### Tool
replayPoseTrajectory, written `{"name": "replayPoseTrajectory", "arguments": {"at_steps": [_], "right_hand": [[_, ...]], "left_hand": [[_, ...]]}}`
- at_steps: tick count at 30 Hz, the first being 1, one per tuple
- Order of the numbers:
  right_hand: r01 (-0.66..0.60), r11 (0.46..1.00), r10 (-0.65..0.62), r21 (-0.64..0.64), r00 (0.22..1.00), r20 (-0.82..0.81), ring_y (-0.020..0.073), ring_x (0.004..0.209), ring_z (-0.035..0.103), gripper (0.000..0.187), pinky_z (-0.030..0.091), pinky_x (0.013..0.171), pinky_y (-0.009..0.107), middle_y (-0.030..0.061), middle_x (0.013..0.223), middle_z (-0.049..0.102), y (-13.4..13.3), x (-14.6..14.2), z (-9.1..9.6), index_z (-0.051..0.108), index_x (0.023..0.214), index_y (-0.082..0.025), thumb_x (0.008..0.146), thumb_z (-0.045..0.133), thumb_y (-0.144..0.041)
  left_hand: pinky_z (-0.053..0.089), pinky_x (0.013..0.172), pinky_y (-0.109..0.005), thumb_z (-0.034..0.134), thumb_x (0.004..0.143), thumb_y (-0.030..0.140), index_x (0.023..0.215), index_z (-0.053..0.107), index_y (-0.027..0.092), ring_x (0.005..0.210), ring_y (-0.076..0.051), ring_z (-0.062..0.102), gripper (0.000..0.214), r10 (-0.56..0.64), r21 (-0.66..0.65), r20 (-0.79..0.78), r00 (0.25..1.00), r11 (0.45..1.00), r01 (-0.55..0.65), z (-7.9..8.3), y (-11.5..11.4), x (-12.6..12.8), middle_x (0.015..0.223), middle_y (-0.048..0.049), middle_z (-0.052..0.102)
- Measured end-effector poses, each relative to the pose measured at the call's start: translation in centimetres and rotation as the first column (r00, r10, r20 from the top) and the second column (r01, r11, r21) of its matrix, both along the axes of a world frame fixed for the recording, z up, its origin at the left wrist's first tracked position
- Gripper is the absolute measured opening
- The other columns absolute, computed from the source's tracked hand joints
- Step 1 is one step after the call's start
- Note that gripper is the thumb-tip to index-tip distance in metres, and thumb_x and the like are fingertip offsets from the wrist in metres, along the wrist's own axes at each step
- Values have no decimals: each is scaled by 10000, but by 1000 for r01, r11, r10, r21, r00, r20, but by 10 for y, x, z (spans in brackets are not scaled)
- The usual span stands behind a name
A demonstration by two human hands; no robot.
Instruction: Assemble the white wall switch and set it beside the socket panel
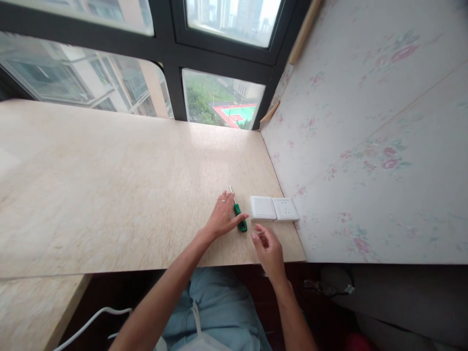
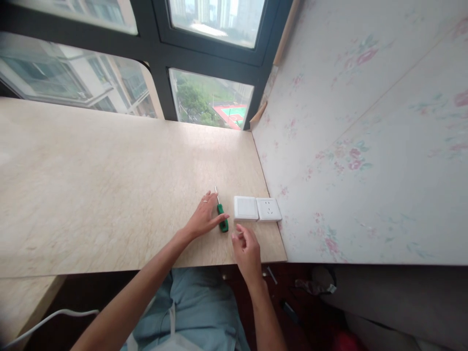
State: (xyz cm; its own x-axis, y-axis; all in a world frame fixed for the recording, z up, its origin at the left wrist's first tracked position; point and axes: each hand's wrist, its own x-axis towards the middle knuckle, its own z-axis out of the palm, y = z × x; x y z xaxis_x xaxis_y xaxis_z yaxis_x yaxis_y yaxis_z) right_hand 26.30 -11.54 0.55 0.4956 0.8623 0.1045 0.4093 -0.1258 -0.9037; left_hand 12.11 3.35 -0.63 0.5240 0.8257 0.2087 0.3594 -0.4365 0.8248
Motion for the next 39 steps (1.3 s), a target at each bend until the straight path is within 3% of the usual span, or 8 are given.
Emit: {"name": "replayPoseTrajectory", "arguments": {"at_steps": [4, 10, 15, 19, 27, 31, 34, 39], "right_hand": [[-124, 988, 137, -87, 976, 168, 233, 768, 652, 386, 518, 764, 383, 88, 1035, 721, 19, -21, 12, 710, 1176, -239, 845, 727, -437], [-66, 969, 172, -237, 870, 462, 260, 856, 665, 177, 490, 749, 334, 98, 926, 707, 45, -39, 19, 720, 1036, -198, 878, 661, -256], [-162, 973, 227, -166, 814, 535, 257, 882, 673, 241, 531, 796, 354, 123, 967, 713, 47, -34, 26, 698, 1103, -148, 937, 543, -229], [-301, 946, 317, -124, 765, 560, 254, 954, 686, 294, 553, 850, 370, 121, 1060, 728, 63, -3, 46, 678, 1198, -175, 951, 530, -234], [-247, 952, 307, -183, 747, 590, 255, 1120, 675, 384, 497, 1029, 414, 91, 1201, 733, 147, 95, 80, 740, 1118, -219, 823, 566, -45], [-207, 941, 327, -268, 763, 558, 263, 1058, 714, 370, 520, 1007, 422, 74, 1107, 782, 168, 125, 74, 782, 1027, -214, 768, 601, -21], [-188, 933, 333, -308, 778, 533, 257, 1101, 711, 398, 509, 1040, 417, 66, 1159, 779, 168, 134, 60, 782, 1076, -219, 768, 612, -34], [-164, 917, 336, -362, 807, 486, 252, 1122, 719, 403, 525, 1032, 400, 73, 1186, 776, 161, 137, 35, 781, 1106, -214, 766, 636, -54]], "left_hand": [[274, 1209, -591, 616, 896, 550, 1336, 560, 184, 1449, -376, 425, 575, 19, 55, 56, 998, 998, -22, -9, -7, -20, 1444, -202, 560], [409, 1151, -569, 485, 1004, 364, 1324, 586, 190, 1320, -309, 565, 377, -7, 182, 10, 1000, 983, 5, -14, -15, -33, 1376, -163, 621], [494, 1098, -489, 495, 1011, 304, 1358, 555, 189, 1281, -263, 586, 370, 29, 233, 134, 991, 971, -60, -13, -16, -40, 1348, -151, 629], [475, 1117, -485, 533, 990, 252, 1412, 500, 197, 1316, -257, 547, 426, 136, 323, 234, 963, 923, -209, -11, -20, -43, 1378, -147, 594], [508, 1063, -496, 512, 946, 147, 1400, 515, 191, 1273, -276, 555, 456, 270, 434, 216, 938, 834, -340, -12, -8, -37, 1338, -154, 596], [478, 1089, -517, 548, 923, 145, 1376, 561, 185, 1315, -306, 530, 455, 307, 430, 74, 949, 849, -308, -4, 20, -22, 1390, -163, 579], [446, 1116, -519, 560, 934, 157, 1346, 610, 172, 1373, -329, 486, 416, 276, 384, -126, 953, 899, -209, 2, 41, -6, 1430, -167, 574], [492, 1035, -447, 588, 912, 106, 1200, 722, 216, 1270, -292, 574, 337, 183, 348, -235, 955, 933, -93, -2, 57, 22, 1268, -115, 698]]}}
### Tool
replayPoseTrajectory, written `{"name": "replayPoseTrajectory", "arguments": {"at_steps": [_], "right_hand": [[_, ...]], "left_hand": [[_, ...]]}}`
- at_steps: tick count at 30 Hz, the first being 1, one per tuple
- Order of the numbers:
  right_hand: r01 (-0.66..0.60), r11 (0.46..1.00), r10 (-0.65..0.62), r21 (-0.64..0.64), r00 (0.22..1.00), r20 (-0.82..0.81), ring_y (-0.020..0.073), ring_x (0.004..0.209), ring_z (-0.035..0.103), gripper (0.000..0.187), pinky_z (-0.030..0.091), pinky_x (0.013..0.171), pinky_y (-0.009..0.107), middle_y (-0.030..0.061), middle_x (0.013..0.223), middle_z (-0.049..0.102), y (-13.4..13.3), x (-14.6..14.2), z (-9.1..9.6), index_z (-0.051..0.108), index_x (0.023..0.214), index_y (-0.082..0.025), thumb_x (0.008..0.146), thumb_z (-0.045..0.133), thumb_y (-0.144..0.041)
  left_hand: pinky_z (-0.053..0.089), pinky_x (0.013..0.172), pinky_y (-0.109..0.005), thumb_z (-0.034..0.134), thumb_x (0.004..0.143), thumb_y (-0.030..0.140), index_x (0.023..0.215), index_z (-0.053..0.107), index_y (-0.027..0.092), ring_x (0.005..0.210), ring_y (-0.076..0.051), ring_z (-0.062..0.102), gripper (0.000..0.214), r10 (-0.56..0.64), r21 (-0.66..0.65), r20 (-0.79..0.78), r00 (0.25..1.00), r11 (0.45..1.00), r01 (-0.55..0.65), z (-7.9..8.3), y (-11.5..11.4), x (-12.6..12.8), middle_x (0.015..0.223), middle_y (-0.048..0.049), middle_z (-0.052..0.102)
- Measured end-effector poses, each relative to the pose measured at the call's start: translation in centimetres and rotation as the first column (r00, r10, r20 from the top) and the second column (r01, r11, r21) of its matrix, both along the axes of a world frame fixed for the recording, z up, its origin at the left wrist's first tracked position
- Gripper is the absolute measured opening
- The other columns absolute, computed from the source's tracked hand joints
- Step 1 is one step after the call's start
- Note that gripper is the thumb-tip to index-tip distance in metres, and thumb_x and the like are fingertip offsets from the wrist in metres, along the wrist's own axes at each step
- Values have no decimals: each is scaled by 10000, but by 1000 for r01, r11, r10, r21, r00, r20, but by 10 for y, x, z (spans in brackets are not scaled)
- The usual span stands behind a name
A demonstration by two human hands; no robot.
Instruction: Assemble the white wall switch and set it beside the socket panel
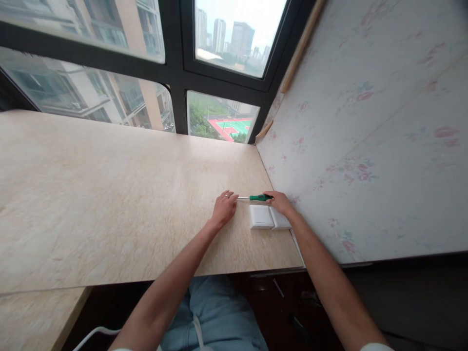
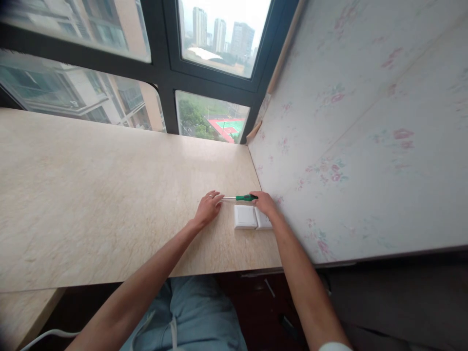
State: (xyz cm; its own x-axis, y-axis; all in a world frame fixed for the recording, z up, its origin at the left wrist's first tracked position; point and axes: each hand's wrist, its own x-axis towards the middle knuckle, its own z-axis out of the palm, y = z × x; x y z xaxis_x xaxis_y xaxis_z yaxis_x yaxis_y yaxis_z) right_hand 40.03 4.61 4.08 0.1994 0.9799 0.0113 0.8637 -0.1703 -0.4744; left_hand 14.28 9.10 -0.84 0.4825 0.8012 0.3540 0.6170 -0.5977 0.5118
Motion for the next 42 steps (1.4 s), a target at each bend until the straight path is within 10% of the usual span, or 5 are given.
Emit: {"name": "replayPoseTrajectory", "arguments": {"at_steps": [10, 16, 27, 42], "right_hand": [[17, 983, -15, 181, 1000, -9, 264, 1338, 580, 429, 402, 1174, 502, 147, 1410, 640, -47, -13, 14, 634, 1355, -168, 1005, 452, -337], [-254, 925, 208, 283, 961, 184, 330, 1475, 411, 462, 303, 1222, 594, 173, 1537, 507, -106, -74, -15, 618, 1362, -185, 971, 587, -430], [-207, 863, 84, 461, 958, 273, 288, 1485, 408, 457, 381, 1190, 587, 158, 1541, 510, -135, -74, -61, 510, 1477, -222, 1022, 482, -204], [42, 792, -146, 609, 982, 122, 288, 1457, 453, 516, 451, 1157, 567, 138, 1518, 538, -164, -61, -76, 509, 1492, -241, 1000, 438, -106]], "left_hand": [[467, 894, -414, 569, 939, 124, 1004, 803, 245, 989, -255, 628, 271, -2, -31, -24, 1000, 1000, 1, -7, 8, 21, 997, -94, 733], [497, 922, -439, 549, 936, 130, 1070, 775, 207, 1026, -267, 635, 273, -33, -6, 38, 999, 999, 34, -5, 6, 19, 1037, -113, 729], [397, 1177, -552, 715, 844, 539, 1480, 437, 177, 1445, -348, 430, 782, -450, 40, 150, 880, 892, 449, -2, -44, 17, 1513, -197, 496], [458, 1135, -549, 809, 751, 261, 1464, 411, 221, 1395, -347, 471, 817, -353, -39, 208, 912, 929, 368, -10, -56, 28, 1483, -170, 494]]}}
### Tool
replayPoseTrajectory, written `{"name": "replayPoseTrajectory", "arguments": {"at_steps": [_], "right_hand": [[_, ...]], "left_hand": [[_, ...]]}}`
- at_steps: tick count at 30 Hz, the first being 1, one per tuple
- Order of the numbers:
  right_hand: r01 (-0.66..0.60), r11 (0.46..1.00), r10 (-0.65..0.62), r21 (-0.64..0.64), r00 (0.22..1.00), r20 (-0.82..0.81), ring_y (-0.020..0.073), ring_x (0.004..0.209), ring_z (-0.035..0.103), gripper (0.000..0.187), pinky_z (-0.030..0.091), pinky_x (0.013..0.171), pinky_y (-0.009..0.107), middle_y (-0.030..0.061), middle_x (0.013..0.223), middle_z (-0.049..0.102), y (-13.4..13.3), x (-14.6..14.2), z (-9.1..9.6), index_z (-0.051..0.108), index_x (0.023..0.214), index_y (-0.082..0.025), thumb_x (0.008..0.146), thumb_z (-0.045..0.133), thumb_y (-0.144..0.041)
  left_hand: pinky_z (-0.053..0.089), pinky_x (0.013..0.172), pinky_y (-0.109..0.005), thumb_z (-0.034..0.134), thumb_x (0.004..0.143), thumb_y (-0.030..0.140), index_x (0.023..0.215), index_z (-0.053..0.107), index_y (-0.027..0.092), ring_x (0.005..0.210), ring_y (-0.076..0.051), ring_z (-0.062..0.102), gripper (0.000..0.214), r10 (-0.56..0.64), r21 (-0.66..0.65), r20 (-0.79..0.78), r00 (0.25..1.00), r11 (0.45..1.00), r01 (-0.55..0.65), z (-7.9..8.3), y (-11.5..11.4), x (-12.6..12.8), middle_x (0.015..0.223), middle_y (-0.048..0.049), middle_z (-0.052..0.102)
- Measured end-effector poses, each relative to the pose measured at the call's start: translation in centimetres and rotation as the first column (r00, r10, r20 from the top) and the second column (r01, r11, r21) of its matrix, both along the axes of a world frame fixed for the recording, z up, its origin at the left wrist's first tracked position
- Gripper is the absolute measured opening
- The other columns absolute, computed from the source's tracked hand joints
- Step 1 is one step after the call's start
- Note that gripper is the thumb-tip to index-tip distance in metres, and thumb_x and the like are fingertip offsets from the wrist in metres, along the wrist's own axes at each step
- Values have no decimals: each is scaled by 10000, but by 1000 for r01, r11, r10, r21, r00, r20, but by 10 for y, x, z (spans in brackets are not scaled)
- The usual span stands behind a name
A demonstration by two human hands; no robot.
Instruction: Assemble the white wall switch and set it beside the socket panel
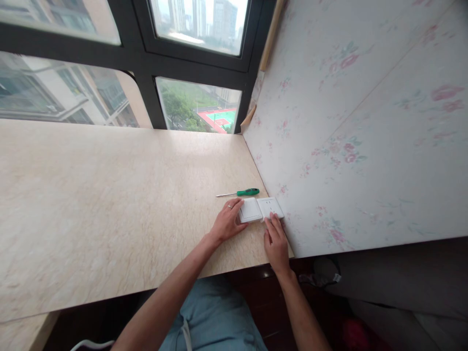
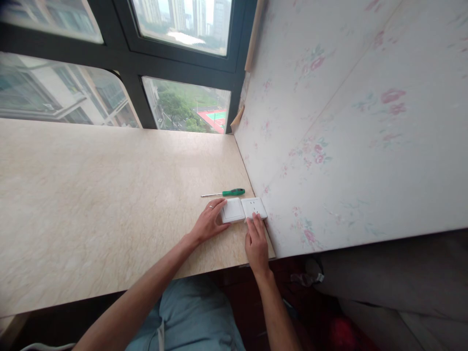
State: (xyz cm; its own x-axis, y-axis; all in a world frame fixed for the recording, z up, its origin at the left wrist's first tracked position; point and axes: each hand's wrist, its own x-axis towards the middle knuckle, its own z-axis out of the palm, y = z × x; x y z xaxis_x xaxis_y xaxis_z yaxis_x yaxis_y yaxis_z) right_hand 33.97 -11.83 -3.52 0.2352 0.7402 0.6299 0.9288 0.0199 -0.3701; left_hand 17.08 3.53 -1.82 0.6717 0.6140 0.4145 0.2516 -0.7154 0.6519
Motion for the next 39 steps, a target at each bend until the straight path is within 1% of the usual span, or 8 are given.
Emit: {"name": "replayPoseTrajectory", "arguments": {"at_steps": [6, 13, 18, 24, 30, 35, 37, 39], "right_hand": [[-16, 1000, 16, -10, 1000, 10, 300, 1475, 422, 559, 432, 1168, 588, 127, 1561, 487, 1, 0, -2, 458, 1528, -252, 990, 443, -98], [-34, 998, 38, -51, 997, 63, 310, 1520, 329, 653, 420, 1170, 601, 125, 1622, 389, 0, -2, -3, 301, 1599, -268, 989, 450, -88], [-34, 997, 39, -72, 998, 57, 310, 1529, 309, 665, 408, 1176, 604, 119, 1633, 370, 0, -3, -3, 280, 1606, -262, 985, 444, -89], [-15, 999, 17, -49, 999, 51, 308, 1510, 357, 625, 423, 1167, 597, 128, 1606, 421, 0, -5, -1, 338, 1587, -248, 986, 444, -112], [-7, 1000, 6, 18, 999, 53, 295, 1448, 465, 552, 478, 1127, 575, 159, 1496, 554, -1, -6, 4, 454, 1521, -221, 981, 439, -107], [-34, 990, 31, 139, 999, 24, 266, 1268, 631, 462, 551, 1042, 525, 134, 1274, 707, -3, -9, 9, 626, 1348, -222, 951, 451, -64], [-43, 984, 48, 174, 999, -24, 257, 1169, 678, 418, 579, 987, 498, 120, 1180, 740, -3, -14, 14, 682, 1256, -227, 943, 459, -62], [-76, 978, 98, 195, 989, -107, 249, 1058, 707, 371, 598, 926, 466, 108, 1075, 759, 0, -23, 20, 725, 1156, -228, 937, 473, -67]], "left_hand": [[432, 1161, -550, 800, 754, 250, 1482, 406, 224, 1411, -340, 469, 829, -30, -69, 8, 1000, 997, 31, -3, 0, -1, 1504, -167, 488], [424, 1177, -541, 801, 754, 244, 1494, 416, 196, 1440, -331, 448, 836, -29, -65, 33, 999, 997, 31, -4, 1, 1, 1528, -181, 479], [389, 1201, -546, 766, 782, 218, 1512, 372, 231, 1486, -314, 391, 830, -49, -72, 25, 998, 996, 51, -4, 1, 1, 1569, -153, 441], [394, 1196, -544, 769, 772, 219, 1503, 375, 231, 1475, -319, 406, 830, -32, -65, 4, 999, 997, 32, -5, 0, 2, 1560, -157, 450], [390, 1206, -530, 771, 773, 211, 1497, 381, 203, 1483, -319, 393, 822, -29, -36, 4, 1000, 999, 29, -7, -1, 4, 1563, -173, 441], [365, 1216, -546, 790, 770, 242, 1550, 290, 208, 1522, -329, 322, 927, -34, -48, -8, 999, 998, 33, -8, -1, 4, 1616, -193, 352], [348, 1224, -553, 809, 766, 285, 1568, 246, 208, 1541, -334, 276, 983, -28, -59, -11, 1000, 998, 27, -6, -2, 3, 1643, -201, 293], [331, 1233, -554, 806, 783, 353, 1570, 237, 197, 1550, -335, 251, 983, -17, -74, 13, 1000, 997, 18, -4, -3, 0, 1647, -208, 278]]}}
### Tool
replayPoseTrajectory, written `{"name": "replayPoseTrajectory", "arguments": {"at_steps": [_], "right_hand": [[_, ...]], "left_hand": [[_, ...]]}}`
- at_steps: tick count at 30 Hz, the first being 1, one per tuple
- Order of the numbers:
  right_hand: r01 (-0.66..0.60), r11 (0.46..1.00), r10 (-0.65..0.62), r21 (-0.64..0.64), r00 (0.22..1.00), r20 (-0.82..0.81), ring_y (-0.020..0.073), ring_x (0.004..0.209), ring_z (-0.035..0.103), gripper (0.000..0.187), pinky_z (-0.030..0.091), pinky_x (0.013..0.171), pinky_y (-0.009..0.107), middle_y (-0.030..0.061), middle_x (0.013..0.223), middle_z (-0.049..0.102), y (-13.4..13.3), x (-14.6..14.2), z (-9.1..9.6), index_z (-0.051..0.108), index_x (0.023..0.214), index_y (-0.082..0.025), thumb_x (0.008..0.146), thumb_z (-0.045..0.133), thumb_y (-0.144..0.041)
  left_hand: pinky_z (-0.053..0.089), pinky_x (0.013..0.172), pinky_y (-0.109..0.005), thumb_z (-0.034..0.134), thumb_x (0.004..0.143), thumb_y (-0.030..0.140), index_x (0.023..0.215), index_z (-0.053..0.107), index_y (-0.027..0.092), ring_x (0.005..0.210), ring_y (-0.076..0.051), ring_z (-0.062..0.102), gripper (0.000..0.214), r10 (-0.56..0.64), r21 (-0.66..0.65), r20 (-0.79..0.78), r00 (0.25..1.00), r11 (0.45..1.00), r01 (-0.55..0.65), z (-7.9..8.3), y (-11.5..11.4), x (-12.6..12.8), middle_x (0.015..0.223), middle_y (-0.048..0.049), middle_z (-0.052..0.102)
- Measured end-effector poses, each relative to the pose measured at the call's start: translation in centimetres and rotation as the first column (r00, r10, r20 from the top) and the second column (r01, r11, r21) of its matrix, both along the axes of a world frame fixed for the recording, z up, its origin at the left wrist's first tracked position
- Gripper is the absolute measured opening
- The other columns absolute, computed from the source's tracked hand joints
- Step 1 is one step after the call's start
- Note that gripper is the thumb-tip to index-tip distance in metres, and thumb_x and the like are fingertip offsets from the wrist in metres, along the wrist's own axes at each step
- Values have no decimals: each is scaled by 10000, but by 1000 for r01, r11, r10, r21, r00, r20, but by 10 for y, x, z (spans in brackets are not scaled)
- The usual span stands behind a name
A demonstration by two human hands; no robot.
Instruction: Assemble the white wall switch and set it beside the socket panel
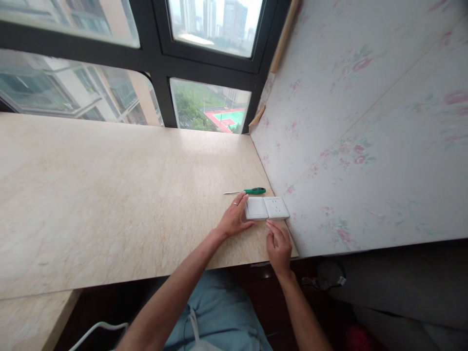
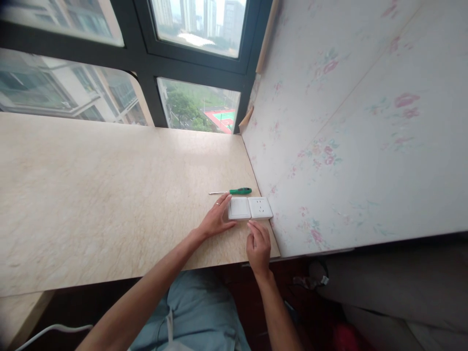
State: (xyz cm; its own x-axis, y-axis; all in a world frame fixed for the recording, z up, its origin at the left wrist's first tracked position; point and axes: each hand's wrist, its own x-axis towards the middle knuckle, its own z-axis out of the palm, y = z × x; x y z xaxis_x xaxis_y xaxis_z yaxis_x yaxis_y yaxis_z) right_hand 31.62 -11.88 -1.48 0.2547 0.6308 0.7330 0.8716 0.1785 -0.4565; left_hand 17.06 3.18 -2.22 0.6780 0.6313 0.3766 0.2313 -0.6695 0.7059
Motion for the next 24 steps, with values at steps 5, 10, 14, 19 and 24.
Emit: {"name": "replayPoseTrajectory", "arguments": {"at_steps": [5, 10, 14, 19, 24], "right_hand": [[-215, 975, 201, -51, 960, -195, 224, 908, 717, 326, 603, 843, 405, 74, 915, 762, 15, -40, 15, 764, 952, -251, 926, 488, -79], [-385, 918, 343, -96, 891, -297, 202, 883, 717, 320, 593, 823, 359, 57, 888, 762, 46, -92, 17, 755, 887, -246, 891, 491, -65], [-492, 859, 416, -144, 833, -365, 184, 837, 717, 307, 582, 783, 311, 48, 845, 754, 80, -135, 13, 738, 841, -229, 875, 473, -78], [-550, 803, 418, -229, 794, -442, 165, 691, 691, 288, 546, 655, 261, 35, 772, 741, 115, -175, 7, 730, 857, -198, 851, 452, -124], [-522, 793, 366, -313, 821, -439, 175, 634, 667, 295, 493, 607, 262, 30, 723, 742, 130, -182, 5, 730, 807, -197, 801, 441, -139]], "left_hand": [[341, 1224, -548, 693, 888, 410, 1532, 321, 195, 1514, -302, 339, 774, 58, -57, 142, 988, 997, -50, -1, -1, -28, 1594, -190, 391], [578, 967, -424, 662, 874, 365, 1277, 607, 209, 1222, -258, 634, 436, 333, -282, 265, 905, 924, -258, -2, 12, -94, 1330, -128, 652], [607, 826, -382, 606, 888, 333, 1054, 701, 184, 913, -217, 727, 242, 512, -362, 257, 820, 838, -409, 3, 21, -157, 1072, -106, 751], [611, 801, -373, 600, 861, 307, 1006, 707, 165, 853, -223, 746, 230, 670, -454, 252, 699, 719, -526, 4, 13, -210, 963, -99, 772], [618, 737, -344, 559, 890, 327, 1022, 707, 161, 802, -209, 752, 258, 711, -506, 268, 650, 678, -533, 5, 3, -219, 943, -95, 777]]}}
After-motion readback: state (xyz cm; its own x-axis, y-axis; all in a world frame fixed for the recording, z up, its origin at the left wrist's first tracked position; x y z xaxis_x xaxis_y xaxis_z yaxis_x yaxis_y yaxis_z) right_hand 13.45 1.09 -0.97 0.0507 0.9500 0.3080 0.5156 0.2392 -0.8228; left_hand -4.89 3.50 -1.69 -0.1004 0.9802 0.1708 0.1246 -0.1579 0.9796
